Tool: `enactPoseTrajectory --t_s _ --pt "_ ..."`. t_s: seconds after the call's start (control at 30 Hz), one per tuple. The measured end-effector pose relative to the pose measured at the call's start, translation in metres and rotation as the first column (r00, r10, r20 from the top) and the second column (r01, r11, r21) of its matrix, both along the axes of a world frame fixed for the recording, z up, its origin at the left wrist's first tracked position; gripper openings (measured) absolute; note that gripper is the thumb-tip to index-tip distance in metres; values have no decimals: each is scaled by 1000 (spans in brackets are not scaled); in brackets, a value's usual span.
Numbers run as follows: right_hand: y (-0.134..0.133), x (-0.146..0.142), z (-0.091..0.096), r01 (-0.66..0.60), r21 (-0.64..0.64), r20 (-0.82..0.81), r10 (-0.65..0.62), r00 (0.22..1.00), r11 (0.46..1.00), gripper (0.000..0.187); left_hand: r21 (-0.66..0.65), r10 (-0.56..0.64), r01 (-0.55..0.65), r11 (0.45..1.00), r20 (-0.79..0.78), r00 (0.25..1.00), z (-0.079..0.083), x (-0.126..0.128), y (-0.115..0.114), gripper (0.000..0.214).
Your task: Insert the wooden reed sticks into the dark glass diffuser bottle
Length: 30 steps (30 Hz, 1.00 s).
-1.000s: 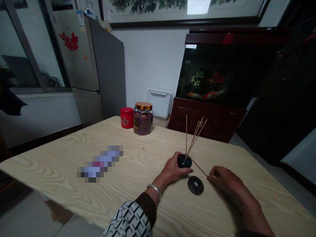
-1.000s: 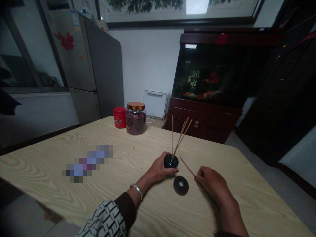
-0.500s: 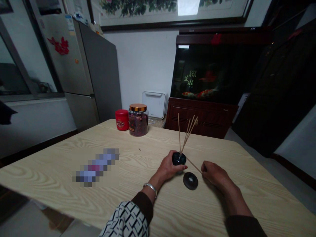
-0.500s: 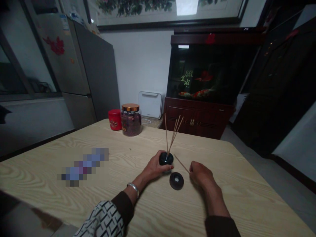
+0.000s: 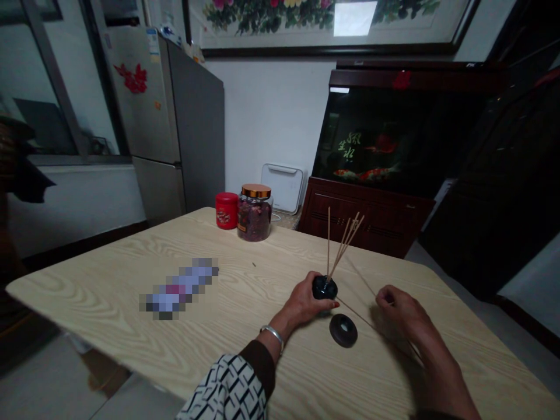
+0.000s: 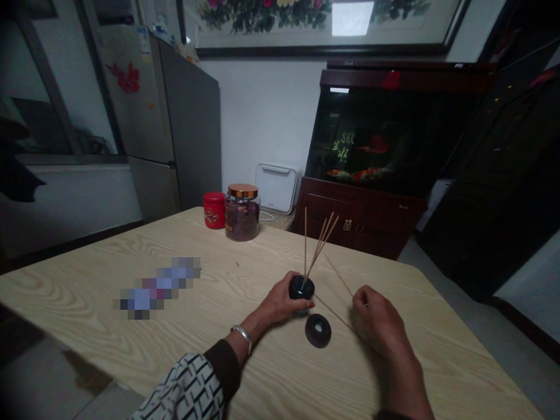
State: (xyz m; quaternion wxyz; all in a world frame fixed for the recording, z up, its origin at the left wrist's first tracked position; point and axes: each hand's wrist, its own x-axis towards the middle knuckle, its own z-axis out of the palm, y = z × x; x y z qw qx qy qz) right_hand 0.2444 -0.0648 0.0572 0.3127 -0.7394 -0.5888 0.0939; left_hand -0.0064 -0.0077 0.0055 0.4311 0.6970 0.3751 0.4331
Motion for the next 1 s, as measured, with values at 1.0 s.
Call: enactPoseTrajectory --t_s 1.0 --pt "4 -29 -2 -183 0 104 182 978 983 22 1 -1 1 1000 0 1000 2 -2 0 72"
